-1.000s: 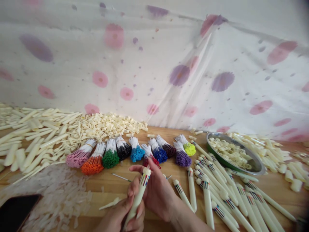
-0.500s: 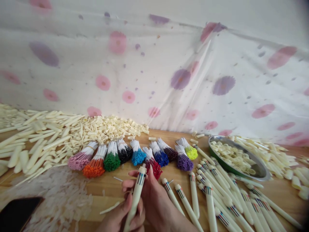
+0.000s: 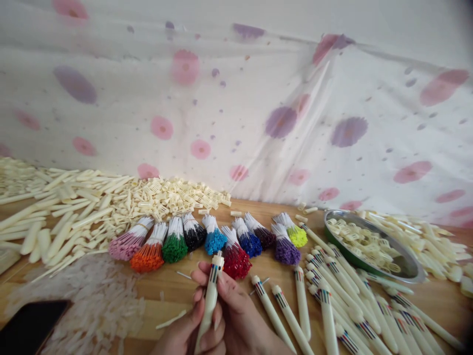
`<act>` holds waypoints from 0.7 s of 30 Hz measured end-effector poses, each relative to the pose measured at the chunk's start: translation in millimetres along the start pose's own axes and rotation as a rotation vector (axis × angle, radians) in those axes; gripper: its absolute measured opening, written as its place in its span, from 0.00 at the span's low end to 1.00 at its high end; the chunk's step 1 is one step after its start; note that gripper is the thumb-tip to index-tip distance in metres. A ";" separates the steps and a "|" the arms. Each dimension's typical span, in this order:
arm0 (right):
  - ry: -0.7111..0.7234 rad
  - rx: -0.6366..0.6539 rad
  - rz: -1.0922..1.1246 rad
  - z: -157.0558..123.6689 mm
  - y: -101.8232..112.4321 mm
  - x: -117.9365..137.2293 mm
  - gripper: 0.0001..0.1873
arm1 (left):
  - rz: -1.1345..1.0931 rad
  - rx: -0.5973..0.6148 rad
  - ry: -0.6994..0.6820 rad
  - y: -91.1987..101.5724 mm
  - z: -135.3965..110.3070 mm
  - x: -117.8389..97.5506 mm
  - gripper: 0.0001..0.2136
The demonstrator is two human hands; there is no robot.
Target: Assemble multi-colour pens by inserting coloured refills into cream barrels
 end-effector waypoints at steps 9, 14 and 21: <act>-0.040 0.107 0.029 -1.8 -14.7 9.3 0.32 | 0.024 0.150 0.042 -30.3 -5.0 -1.3 0.14; -0.168 0.170 -0.022 -0.2 -17.3 10.5 0.27 | 0.064 0.090 0.063 -21.4 -4.0 3.7 0.15; -0.131 0.029 -0.066 4.6 -0.6 2.1 0.26 | 0.053 0.093 0.092 -20.6 0.1 5.6 0.15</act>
Point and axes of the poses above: each hand's wrist, its own z-axis towards the middle knuckle, its own y-axis out of the back of the hand, x = y × z, the point moved 10 cm from there along z, towards the middle knuckle, and after that the axes turned 6 degrees about y, right-handed, at the moved point
